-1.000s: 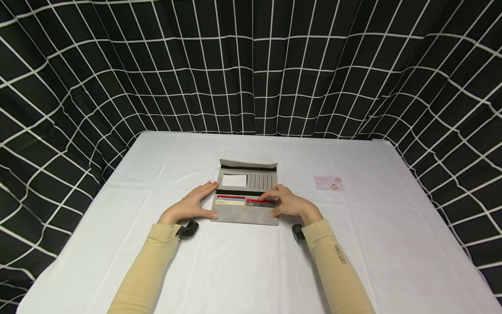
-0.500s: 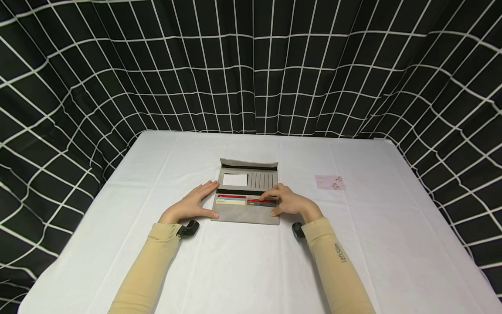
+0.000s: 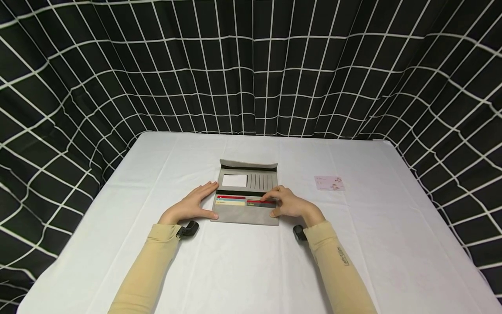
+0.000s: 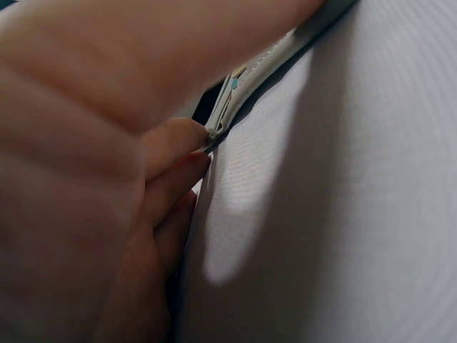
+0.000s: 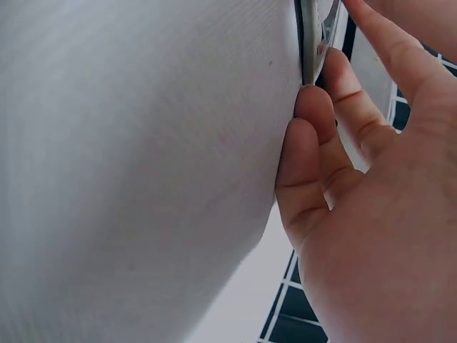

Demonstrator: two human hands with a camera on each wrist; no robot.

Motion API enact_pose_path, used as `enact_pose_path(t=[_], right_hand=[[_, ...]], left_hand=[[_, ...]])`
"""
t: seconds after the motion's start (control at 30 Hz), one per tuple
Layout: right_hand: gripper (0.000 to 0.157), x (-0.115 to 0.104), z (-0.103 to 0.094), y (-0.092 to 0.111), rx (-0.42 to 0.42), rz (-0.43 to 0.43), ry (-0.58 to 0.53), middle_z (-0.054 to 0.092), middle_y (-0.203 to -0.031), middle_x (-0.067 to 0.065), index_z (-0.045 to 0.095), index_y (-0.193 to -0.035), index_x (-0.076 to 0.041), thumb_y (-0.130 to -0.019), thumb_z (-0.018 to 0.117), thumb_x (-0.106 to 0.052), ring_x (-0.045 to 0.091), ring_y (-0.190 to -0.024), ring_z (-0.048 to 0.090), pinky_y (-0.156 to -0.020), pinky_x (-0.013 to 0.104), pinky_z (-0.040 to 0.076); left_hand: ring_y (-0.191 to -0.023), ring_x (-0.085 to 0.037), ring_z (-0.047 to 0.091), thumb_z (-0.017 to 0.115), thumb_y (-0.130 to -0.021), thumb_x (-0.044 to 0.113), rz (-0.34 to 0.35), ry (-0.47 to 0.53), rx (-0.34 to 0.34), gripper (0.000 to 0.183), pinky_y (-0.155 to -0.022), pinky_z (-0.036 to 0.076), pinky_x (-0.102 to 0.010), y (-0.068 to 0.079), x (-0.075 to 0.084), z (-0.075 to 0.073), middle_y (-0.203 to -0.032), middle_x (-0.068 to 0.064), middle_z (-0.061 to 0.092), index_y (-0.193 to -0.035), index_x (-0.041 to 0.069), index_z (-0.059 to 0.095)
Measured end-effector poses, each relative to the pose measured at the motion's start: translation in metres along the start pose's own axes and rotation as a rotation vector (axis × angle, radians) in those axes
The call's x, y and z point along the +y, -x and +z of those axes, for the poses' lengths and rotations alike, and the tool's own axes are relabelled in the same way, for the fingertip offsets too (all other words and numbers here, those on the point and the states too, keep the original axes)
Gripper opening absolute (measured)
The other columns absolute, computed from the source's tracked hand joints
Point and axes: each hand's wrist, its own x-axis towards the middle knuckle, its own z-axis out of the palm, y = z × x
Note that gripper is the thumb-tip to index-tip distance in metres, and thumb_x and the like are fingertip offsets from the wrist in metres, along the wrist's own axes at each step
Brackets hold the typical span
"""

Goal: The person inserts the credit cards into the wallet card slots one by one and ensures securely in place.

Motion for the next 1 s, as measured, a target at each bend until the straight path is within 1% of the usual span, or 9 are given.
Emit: enact_pose_path(t=[0.07, 0.23, 0.43, 0.53, 0.67, 0.77, 0.87, 1.0], right_hand=[[0.045, 0.000, 0.000, 0.001, -0.003, 0.003, -0.004, 0.037, -0.120, 0.011, 0.058, -0.122, -0.013, -0.079, 0.073, -0.011, 0.031, -0.110, 0.032, -0.086, 0.040, 0.036], [0.047, 0.001, -0.002, 0.002, -0.013, 0.008, -0.018, 0.037, -0.123, 0.012, 0.057, -0.122, -0.012, -0.078, 0.074, -0.016, 0.030, -0.110, 0.035, -0.090, 0.044, 0.036], [0.056, 0.001, -0.008, 0.008, 0.000, 0.015, -0.094, 0.041, -0.122, 0.017, 0.052, -0.128, -0.003, -0.078, 0.075, -0.017, 0.032, -0.104, 0.040, -0.091, 0.045, 0.036], [0.058, 0.001, -0.011, 0.012, 0.023, 0.052, -0.131, 0.044, -0.126, 0.016, 0.051, -0.130, -0.005, -0.079, 0.075, -0.019, 0.032, -0.110, 0.043, -0.095, 0.046, 0.037], [0.059, 0.006, -0.019, 0.019, 0.049, 0.082, -0.158, 0.049, -0.128, 0.014, 0.050, -0.131, -0.010, -0.080, 0.074, -0.023, 0.033, -0.114, 0.047, -0.096, 0.047, 0.038], [0.059, 0.012, -0.026, 0.025, 0.061, 0.073, -0.186, 0.050, -0.128, 0.016, 0.049, -0.132, -0.008, -0.081, 0.073, -0.024, 0.033, -0.114, 0.049, -0.094, 0.045, 0.041], [0.060, 0.018, -0.035, 0.032, 0.073, 0.060, -0.214, 0.049, -0.130, 0.017, 0.047, -0.134, -0.005, -0.083, 0.071, -0.025, 0.033, -0.114, 0.049, -0.093, 0.042, 0.042], [0.063, 0.026, -0.044, 0.043, 0.112, 0.066, -0.223, 0.046, -0.133, 0.017, 0.045, -0.135, -0.002, -0.083, 0.070, -0.026, 0.033, -0.115, 0.048, -0.093, 0.043, 0.041]], left_hand=[[-0.139, -0.023, 0.011, 0.076, -0.067, 0.052, 0.009, 0.003, 0.000, 0.104, -0.112, 0.005, -0.037, 0.000, 0.000, 0.000, -0.151, -0.006, 0.022, -0.147, 0.008, 0.025], [-0.139, -0.022, 0.010, 0.076, -0.067, 0.054, 0.007, 0.005, 0.001, 0.105, -0.112, 0.006, -0.037, 0.000, -0.001, 0.001, -0.151, -0.004, 0.022, -0.147, 0.009, 0.025], [-0.139, -0.021, 0.010, 0.075, -0.066, 0.055, 0.002, 0.000, -0.002, 0.106, -0.112, 0.005, -0.037, -0.001, -0.002, 0.001, -0.151, -0.004, 0.021, -0.147, 0.010, 0.025], [-0.139, -0.022, 0.010, 0.075, -0.067, 0.055, 0.002, -0.001, -0.001, 0.105, -0.112, 0.005, -0.036, 0.000, -0.001, 0.000, -0.151, -0.004, 0.021, -0.147, 0.009, 0.025], [-0.139, -0.023, 0.010, 0.075, -0.067, 0.054, 0.000, 0.007, 0.003, 0.105, -0.112, 0.005, -0.036, 0.001, 0.000, -0.001, -0.151, -0.005, 0.021, -0.147, 0.010, 0.025], [-0.139, -0.023, 0.010, 0.075, -0.067, 0.055, -0.002, 0.016, 0.002, 0.105, -0.112, 0.004, -0.036, 0.002, 0.001, -0.001, -0.151, -0.006, 0.020, -0.148, 0.010, 0.024], [-0.139, -0.024, 0.010, 0.075, -0.067, 0.056, 0.000, 0.020, 0.000, 0.106, -0.112, 0.004, -0.037, 0.002, 0.001, -0.001, -0.152, -0.006, 0.020, -0.148, 0.010, 0.024], [-0.139, -0.023, 0.009, 0.074, -0.066, 0.057, -0.003, 0.019, -0.004, 0.106, -0.112, 0.004, -0.036, 0.001, 0.000, -0.001, -0.152, -0.005, 0.019, -0.148, 0.011, 0.024]])
